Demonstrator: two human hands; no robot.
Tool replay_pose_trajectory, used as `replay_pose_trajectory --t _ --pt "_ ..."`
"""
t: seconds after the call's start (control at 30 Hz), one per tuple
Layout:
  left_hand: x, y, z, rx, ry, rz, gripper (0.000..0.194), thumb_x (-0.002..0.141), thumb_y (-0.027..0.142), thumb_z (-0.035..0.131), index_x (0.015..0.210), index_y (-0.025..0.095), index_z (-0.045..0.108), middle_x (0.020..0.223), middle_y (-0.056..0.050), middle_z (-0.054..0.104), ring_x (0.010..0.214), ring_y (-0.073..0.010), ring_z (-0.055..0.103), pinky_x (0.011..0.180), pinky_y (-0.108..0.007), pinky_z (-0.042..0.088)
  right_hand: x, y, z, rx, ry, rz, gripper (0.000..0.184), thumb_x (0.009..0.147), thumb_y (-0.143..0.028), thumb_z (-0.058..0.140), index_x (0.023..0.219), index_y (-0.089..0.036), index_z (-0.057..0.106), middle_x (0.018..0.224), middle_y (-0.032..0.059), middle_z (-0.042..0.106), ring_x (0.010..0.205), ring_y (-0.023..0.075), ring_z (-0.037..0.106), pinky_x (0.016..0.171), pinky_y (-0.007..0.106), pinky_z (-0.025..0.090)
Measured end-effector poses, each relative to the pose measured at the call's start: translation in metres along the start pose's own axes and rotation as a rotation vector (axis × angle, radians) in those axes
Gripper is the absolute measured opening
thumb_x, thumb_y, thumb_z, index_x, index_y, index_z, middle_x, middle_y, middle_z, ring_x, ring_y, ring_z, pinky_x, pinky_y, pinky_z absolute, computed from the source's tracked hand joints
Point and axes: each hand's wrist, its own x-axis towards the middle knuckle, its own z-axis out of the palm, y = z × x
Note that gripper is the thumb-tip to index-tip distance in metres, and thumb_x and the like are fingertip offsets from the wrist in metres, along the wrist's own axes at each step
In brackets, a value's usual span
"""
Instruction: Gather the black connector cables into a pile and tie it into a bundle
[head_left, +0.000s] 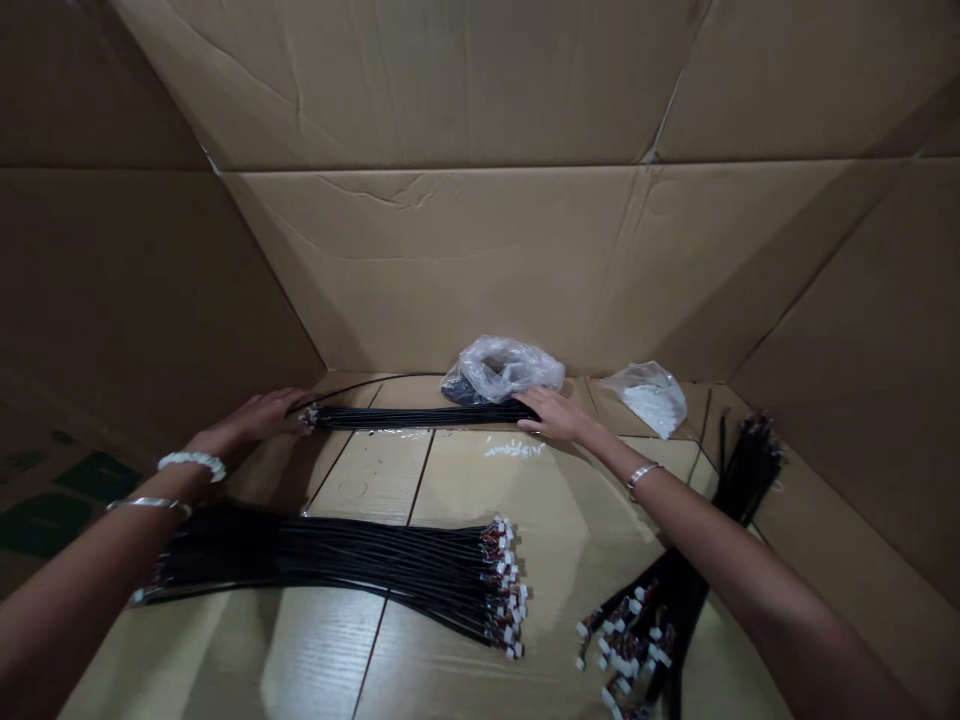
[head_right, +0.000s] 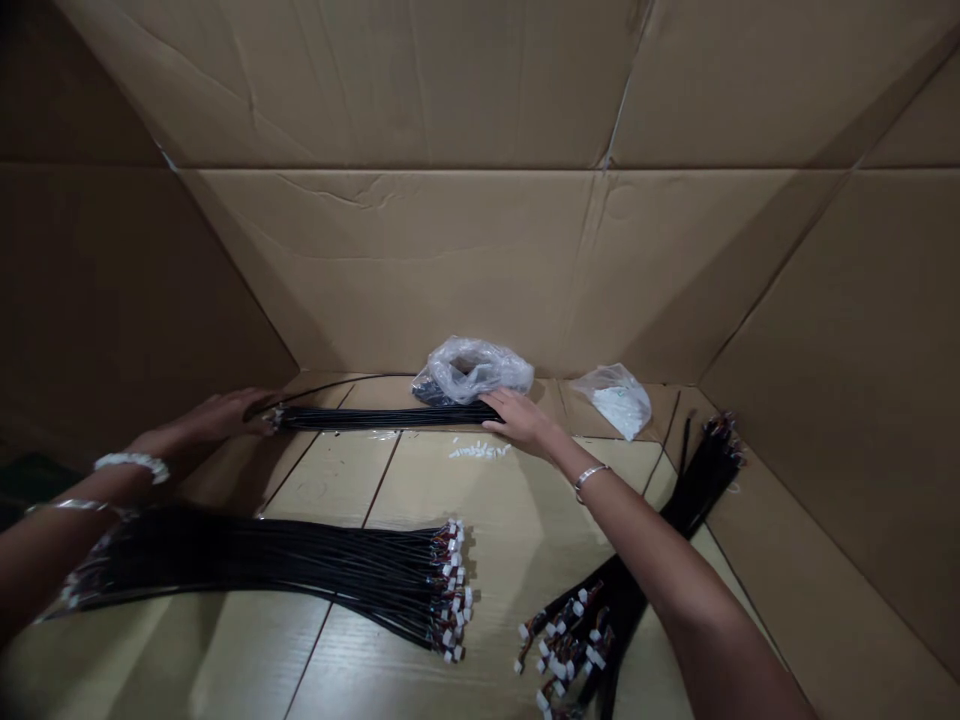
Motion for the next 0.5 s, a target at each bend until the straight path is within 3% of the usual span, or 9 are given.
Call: replay_pose_trajectory --t 0.1,0.23,0.37,0.5 --pt "-0.020 0.000 0.000 -0.004 0.018 -0.005 0.071 0.079 0.045 0.055 0.140 0.011 0.044 0.145 -0.017 0.052 0.130 -0.0283 0.050 0.106 -0.034 0.038 -0.031 0.004 -0.012 0.075 0.060 0.043 0.040 0.097 -0.030 0.045 0.133 -0.015 0.055 0.130 0.0164 0.062 0.121 0.0260 0.055 0.104 0.044 0.041" --pt "-0.057 0.018 0.013 -0.094 0.145 0.049 0.068 0.079 0.053 0.046 0.136 0.015 0.045 0.141 -0.017 0.055 0.128 -0.0284 0.052 0.109 -0.035 0.037 -0.086 0.008 -0.030 0.127 0.203 0.249 0.037 0.098 -0.022 0.031 0.121 -0.017 0.061 0.118 0.0144 0.067 0.109 0.0253 0.061 0.096 0.041 0.047" --pt "-0.103 0.068 0.034 -0.200 0.280 0.161 0.056 0.084 0.060 0.044 0.129 0.026 0.050 0.134 -0.011 0.062 0.126 -0.0292 0.055 0.107 -0.037 0.041 -0.146 -0.001 -0.045 0.174 0.367 0.473 0.036 0.098 -0.030 0.031 0.112 -0.018 0.061 0.101 0.0119 0.071 0.090 0.0246 0.067 0.082 0.035 0.051" --pt "-0.139 0.139 0.053 -0.202 0.407 0.364 0.048 0.093 0.054 0.042 0.128 0.024 0.053 0.125 -0.010 0.066 0.116 -0.0254 0.061 0.100 -0.037 0.046 -0.198 -0.017 -0.045 0.329 0.557 0.590 0.038 0.094 -0.047 0.039 0.101 -0.020 0.065 0.084 0.0066 0.072 0.069 0.0205 0.065 0.065 0.028 0.050"
